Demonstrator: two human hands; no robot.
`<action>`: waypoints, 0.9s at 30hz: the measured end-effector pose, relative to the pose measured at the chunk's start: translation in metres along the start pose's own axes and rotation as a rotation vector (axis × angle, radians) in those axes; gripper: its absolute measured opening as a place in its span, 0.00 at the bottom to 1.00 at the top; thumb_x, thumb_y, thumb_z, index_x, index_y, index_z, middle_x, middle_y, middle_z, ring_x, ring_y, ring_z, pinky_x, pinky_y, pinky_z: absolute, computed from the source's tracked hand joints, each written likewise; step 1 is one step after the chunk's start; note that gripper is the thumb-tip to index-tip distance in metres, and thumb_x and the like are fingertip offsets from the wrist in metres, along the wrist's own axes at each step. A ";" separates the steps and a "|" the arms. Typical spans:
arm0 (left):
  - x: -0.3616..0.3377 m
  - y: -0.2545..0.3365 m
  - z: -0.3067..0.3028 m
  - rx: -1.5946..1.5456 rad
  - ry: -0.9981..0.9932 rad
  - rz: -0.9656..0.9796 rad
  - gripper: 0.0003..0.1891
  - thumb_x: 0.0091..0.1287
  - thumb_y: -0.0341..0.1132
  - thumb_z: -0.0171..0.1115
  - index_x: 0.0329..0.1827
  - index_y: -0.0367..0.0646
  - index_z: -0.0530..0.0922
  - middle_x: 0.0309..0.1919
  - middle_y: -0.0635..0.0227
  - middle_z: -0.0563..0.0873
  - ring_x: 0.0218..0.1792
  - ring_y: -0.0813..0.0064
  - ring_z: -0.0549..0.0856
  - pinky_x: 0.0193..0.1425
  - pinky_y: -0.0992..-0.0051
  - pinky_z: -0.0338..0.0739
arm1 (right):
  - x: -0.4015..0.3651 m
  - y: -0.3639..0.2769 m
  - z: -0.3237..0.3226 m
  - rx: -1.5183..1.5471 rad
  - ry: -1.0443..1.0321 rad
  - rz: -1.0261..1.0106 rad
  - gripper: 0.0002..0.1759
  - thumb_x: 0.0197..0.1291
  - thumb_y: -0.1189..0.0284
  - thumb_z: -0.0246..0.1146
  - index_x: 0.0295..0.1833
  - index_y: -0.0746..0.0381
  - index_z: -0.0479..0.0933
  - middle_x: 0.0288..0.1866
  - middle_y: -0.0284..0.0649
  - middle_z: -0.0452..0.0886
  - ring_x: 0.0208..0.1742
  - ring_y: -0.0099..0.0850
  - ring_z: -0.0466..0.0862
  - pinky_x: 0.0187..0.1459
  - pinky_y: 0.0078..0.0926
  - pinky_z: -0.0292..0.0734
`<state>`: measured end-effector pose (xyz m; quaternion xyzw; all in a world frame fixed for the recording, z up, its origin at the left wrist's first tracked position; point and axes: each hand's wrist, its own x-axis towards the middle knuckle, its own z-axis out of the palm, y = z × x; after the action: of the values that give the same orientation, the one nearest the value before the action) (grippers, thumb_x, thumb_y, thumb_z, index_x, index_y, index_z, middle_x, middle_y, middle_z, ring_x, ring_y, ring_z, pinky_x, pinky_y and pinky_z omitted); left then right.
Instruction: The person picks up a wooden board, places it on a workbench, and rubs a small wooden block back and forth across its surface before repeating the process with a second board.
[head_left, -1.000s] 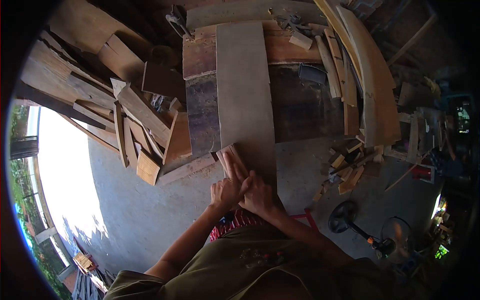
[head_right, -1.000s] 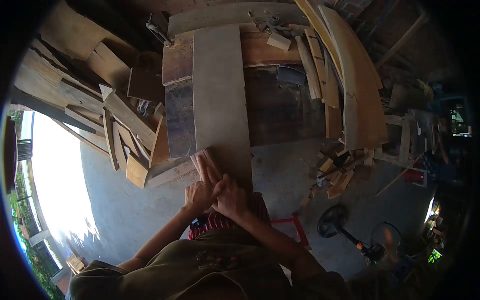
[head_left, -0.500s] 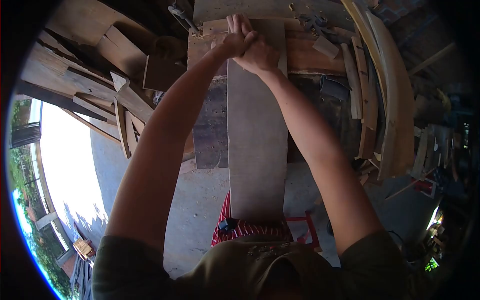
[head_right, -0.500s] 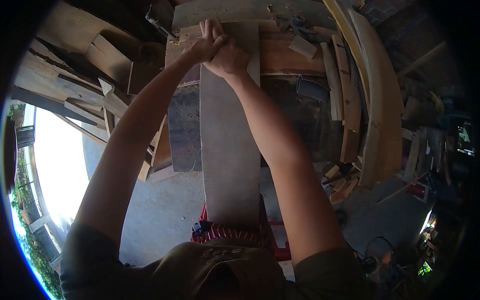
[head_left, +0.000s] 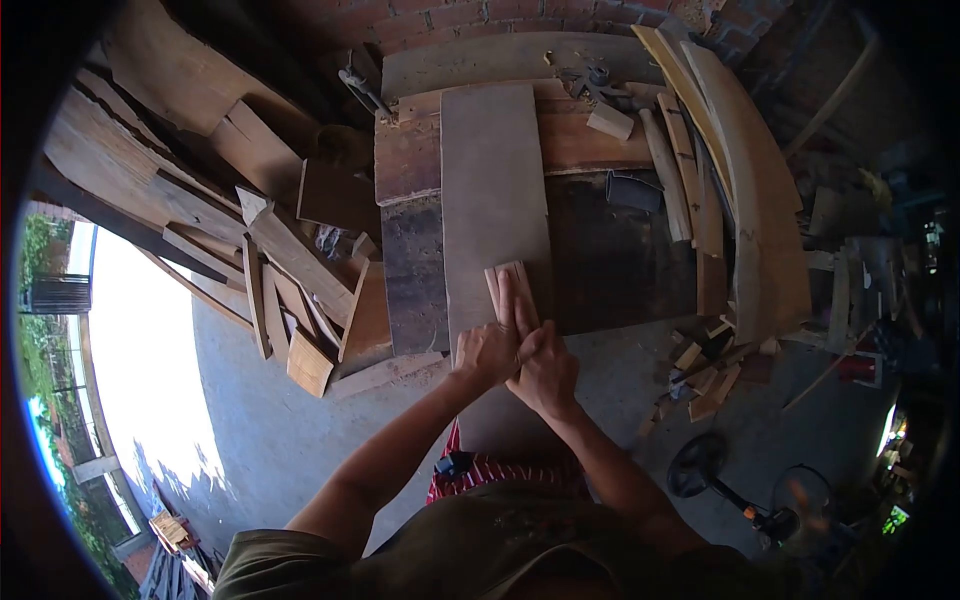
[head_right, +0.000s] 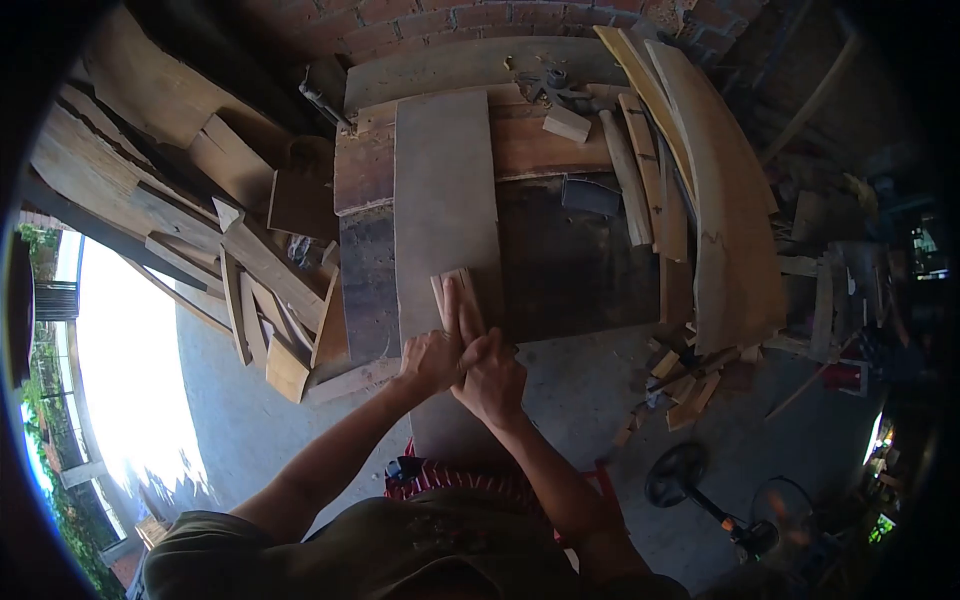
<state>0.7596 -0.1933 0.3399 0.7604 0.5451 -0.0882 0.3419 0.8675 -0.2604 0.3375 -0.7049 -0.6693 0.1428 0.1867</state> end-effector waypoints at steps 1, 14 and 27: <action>-0.019 0.002 0.016 0.003 -0.003 0.017 0.57 0.69 0.71 0.43 0.77 0.36 0.23 0.25 0.42 0.85 0.29 0.45 0.87 0.34 0.51 0.81 | -0.022 0.002 -0.003 -0.038 -0.044 -0.005 0.49 0.49 0.62 0.69 0.78 0.54 0.57 0.40 0.49 0.76 0.33 0.44 0.83 0.31 0.39 0.83; 0.199 -0.008 -0.122 0.063 0.304 0.223 0.51 0.70 0.73 0.31 0.80 0.43 0.27 0.31 0.42 0.86 0.36 0.41 0.86 0.41 0.49 0.80 | 0.226 0.031 0.010 -0.024 0.129 -0.005 0.46 0.55 0.57 0.68 0.77 0.54 0.56 0.42 0.51 0.80 0.37 0.48 0.87 0.31 0.45 0.84; 0.354 -0.022 -0.189 -0.028 0.311 0.241 0.51 0.69 0.72 0.36 0.81 0.47 0.29 0.69 0.43 0.71 0.67 0.44 0.74 0.70 0.48 0.64 | 0.352 0.030 -0.001 -0.015 0.152 -0.041 0.42 0.59 0.47 0.62 0.75 0.51 0.56 0.58 0.53 0.76 0.50 0.53 0.84 0.48 0.50 0.83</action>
<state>0.8330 0.1992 0.2927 0.8197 0.4978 0.0796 0.2720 0.9170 0.0896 0.3418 -0.7013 -0.6684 0.0799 0.2346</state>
